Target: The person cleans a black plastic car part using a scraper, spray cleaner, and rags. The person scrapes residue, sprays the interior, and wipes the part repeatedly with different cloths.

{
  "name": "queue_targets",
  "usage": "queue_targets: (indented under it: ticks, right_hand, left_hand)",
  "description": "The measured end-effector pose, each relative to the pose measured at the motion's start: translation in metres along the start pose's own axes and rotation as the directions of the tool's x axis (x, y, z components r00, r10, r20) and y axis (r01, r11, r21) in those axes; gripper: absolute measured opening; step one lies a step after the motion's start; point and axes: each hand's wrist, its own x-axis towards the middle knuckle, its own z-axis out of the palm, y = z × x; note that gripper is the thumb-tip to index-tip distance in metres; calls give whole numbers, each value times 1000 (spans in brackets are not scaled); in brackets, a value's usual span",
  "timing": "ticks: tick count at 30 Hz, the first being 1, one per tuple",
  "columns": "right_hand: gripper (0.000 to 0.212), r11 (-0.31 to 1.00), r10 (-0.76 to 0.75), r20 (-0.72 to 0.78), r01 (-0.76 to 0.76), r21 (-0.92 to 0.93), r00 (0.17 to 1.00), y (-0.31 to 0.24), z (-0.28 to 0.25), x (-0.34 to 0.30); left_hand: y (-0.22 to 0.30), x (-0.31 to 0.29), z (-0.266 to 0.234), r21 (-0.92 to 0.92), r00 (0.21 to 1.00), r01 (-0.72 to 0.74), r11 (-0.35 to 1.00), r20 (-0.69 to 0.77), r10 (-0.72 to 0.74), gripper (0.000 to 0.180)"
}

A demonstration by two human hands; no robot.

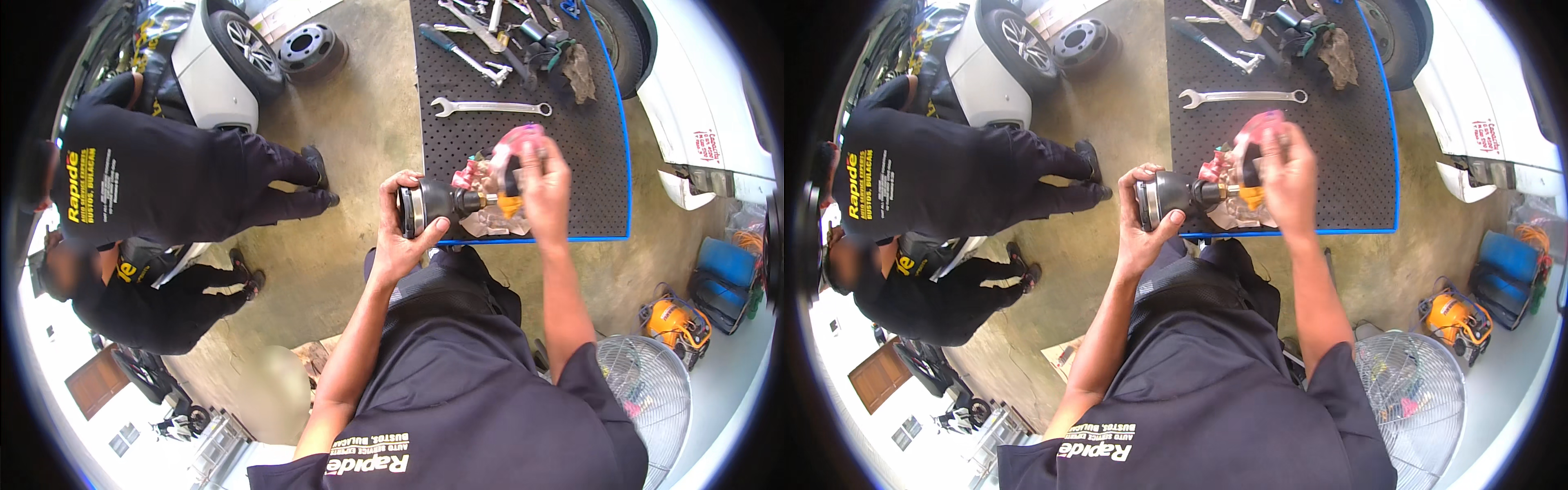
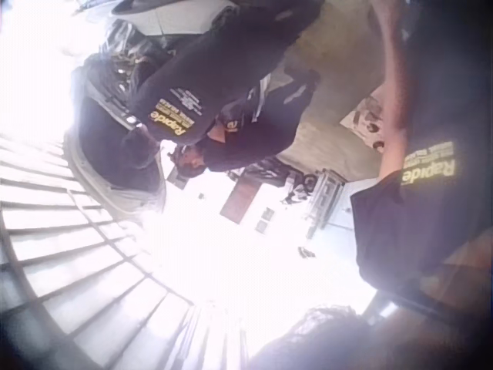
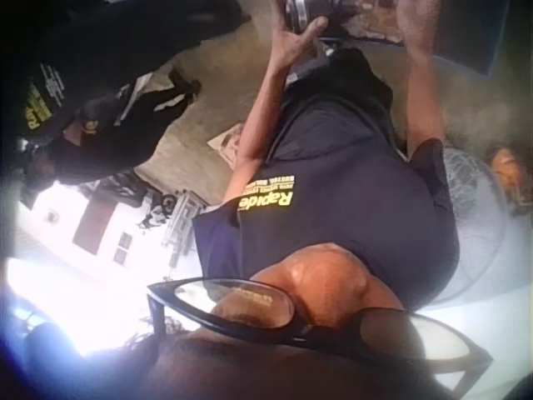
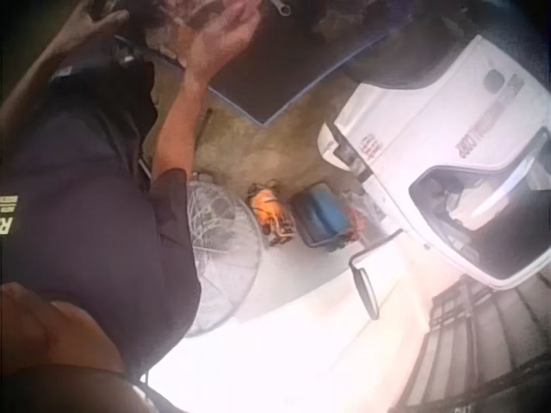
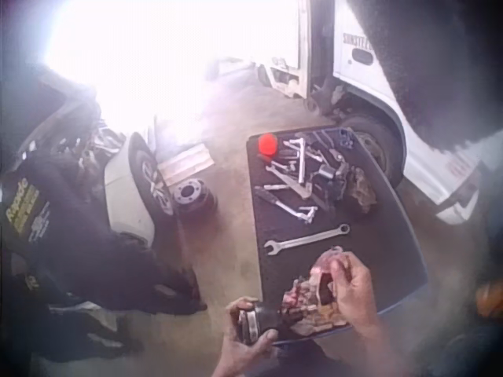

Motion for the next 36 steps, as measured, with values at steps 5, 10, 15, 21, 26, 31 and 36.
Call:
queue_targets:
  ticks: [5, 10, 15, 21, 26, 31, 36]
  right_hand:
    - [26, 979, -155, 178, 176, -106, 972, -35, 23, -24]
    - [9, 848, -224, 413, 385, -364, 883, -13, 44, -40]
    - [14, 935, 283, 395, -160, -315, 874, -13, 40, -3]
    - [17, 664, 55, 213, 124, -738, 975, -16, -31, 41]
    - [30, 561, -201, 501, 519, -645, 842, -9, -65, 91]
    - [33, 484, -403, 418, 578, -658, 814, -7, -29, 174]
    - [42, 131, -243, 442, 481, -867, 863, 24, 3, 231]
  left_hand:
    - [-6, -15, -10, -176, 991, 76, 981, -97, -94, 71]
    - [-17, -13, -7, -162, 996, 5, 987, -86, -19, 74]
    - [-15, -20, 1, -22, 993, -42, 999, -115, 39, 75]
    - [1, -29, 34, -34, 948, -8, 999, -320, -3, 71]
    - [18, -39, 64, 246, 899, 55, 968, -434, 59, 76]
    - [25, -58, 110, 283, 790, 105, 953, -606, 94, 74]
    - [14, -68, 124, 33, 686, 120, 992, -725, -59, 74]
